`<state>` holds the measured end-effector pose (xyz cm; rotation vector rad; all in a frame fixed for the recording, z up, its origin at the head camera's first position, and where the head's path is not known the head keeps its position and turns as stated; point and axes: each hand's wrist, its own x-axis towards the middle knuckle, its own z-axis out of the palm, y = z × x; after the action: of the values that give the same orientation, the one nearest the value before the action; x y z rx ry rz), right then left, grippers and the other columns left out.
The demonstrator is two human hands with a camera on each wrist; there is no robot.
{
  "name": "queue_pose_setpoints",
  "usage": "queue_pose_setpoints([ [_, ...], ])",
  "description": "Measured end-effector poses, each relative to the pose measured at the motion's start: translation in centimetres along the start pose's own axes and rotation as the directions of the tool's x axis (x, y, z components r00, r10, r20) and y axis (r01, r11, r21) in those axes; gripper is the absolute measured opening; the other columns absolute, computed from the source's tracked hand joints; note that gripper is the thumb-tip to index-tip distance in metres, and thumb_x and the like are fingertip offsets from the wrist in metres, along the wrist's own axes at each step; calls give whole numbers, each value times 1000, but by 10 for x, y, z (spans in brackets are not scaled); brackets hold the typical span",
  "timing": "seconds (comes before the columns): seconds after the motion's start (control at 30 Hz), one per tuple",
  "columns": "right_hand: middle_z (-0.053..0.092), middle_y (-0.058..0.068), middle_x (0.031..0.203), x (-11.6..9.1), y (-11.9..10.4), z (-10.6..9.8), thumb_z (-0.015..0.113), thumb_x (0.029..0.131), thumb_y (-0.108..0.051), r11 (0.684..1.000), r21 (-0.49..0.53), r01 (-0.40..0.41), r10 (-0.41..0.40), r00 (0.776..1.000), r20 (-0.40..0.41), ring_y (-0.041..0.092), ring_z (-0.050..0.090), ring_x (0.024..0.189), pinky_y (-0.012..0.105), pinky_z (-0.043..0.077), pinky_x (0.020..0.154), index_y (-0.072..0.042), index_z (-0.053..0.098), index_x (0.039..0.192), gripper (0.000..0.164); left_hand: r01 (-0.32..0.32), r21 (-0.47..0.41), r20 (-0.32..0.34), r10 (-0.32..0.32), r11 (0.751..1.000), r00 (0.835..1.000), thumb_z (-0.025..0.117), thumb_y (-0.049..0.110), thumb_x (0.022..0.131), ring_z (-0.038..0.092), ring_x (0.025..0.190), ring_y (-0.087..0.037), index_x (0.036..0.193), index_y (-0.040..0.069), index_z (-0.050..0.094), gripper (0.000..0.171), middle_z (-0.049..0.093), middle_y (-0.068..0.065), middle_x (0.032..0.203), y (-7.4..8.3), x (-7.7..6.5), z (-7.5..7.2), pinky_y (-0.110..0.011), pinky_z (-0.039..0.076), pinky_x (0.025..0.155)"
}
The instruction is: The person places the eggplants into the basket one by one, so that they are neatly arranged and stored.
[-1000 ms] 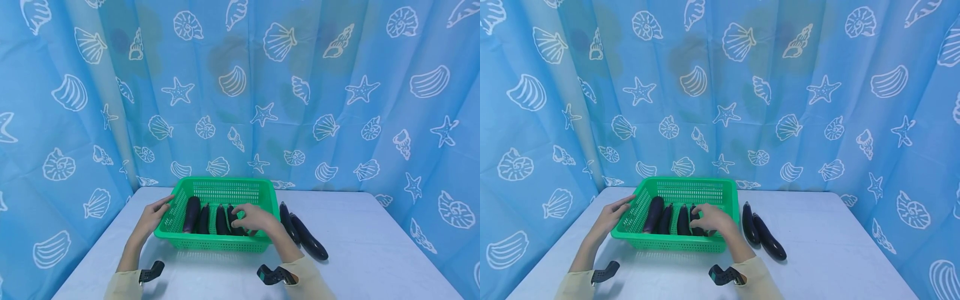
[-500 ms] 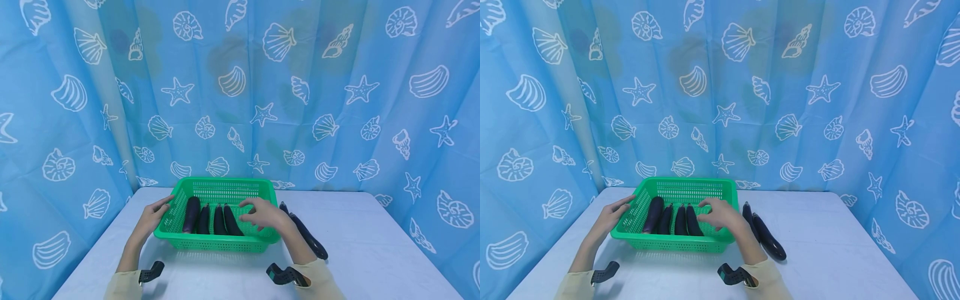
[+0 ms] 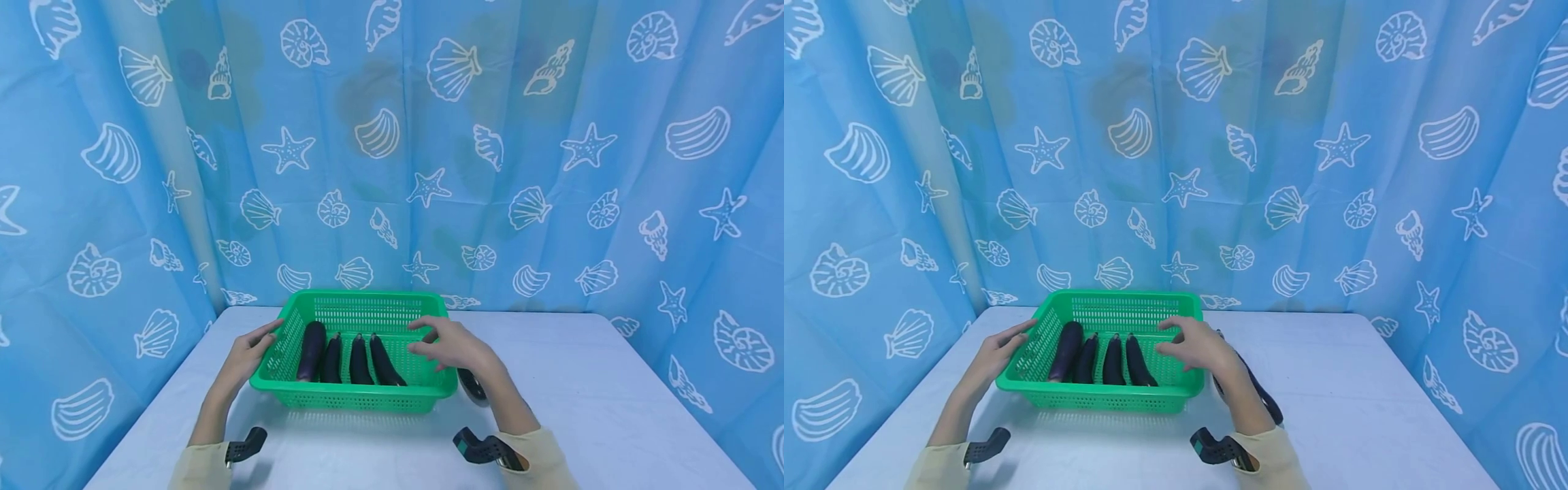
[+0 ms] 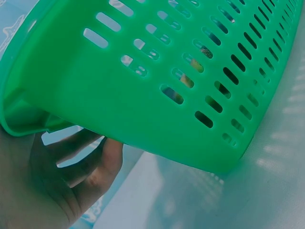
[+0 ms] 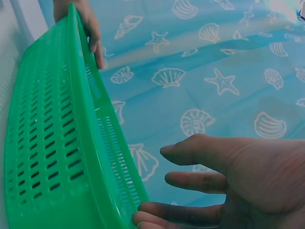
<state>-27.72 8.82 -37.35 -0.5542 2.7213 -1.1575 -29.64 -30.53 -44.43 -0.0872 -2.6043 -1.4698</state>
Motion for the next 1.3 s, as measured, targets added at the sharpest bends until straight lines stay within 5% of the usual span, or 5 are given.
queue_pose_setpoints([
  [0.43, 67, 15, 114, -11, 12, -12, 67, 93, -28, 1000, -5, 12, -13, 999, -50, 21, 71, 74, 33, 60, 63, -15, 55, 137, 47, 7, -4, -1, -7, 1000, 1000, 38, 27, 107, 29, 147, -40, 150, 14, 42, 45, 34, -19, 157, 0, 0, 0, -58, 27, 118],
  [0.8, 68, 16, 114, -22, 20, -20, 67, 93, -31, 1000, -16, 25, -26, 997, -71, 24, 69, 94, 34, 61, 67, -13, 54, 138, 50, 19, -2, 1, -19, 1000, 1000, 38, 28, 107, 29, 147, -41, 150, 15, 41, 46, 33, -19, 158, 1, 0, 0, -59, 27, 118],
  [1.3, 67, 17, 115, -33, 35, -27, 67, 93, -30, 999, -50, -2, -3, 995, -97, 21, 69, 88, 32, 61, 65, -11, 53, 139, 51, 4, 1, 2, -4, 1000, 1000, 38, 28, 107, 29, 146, -41, 150, 14, 41, 46, 34, -19, 157, 0, 1, 0, -58, 27, 118],
])
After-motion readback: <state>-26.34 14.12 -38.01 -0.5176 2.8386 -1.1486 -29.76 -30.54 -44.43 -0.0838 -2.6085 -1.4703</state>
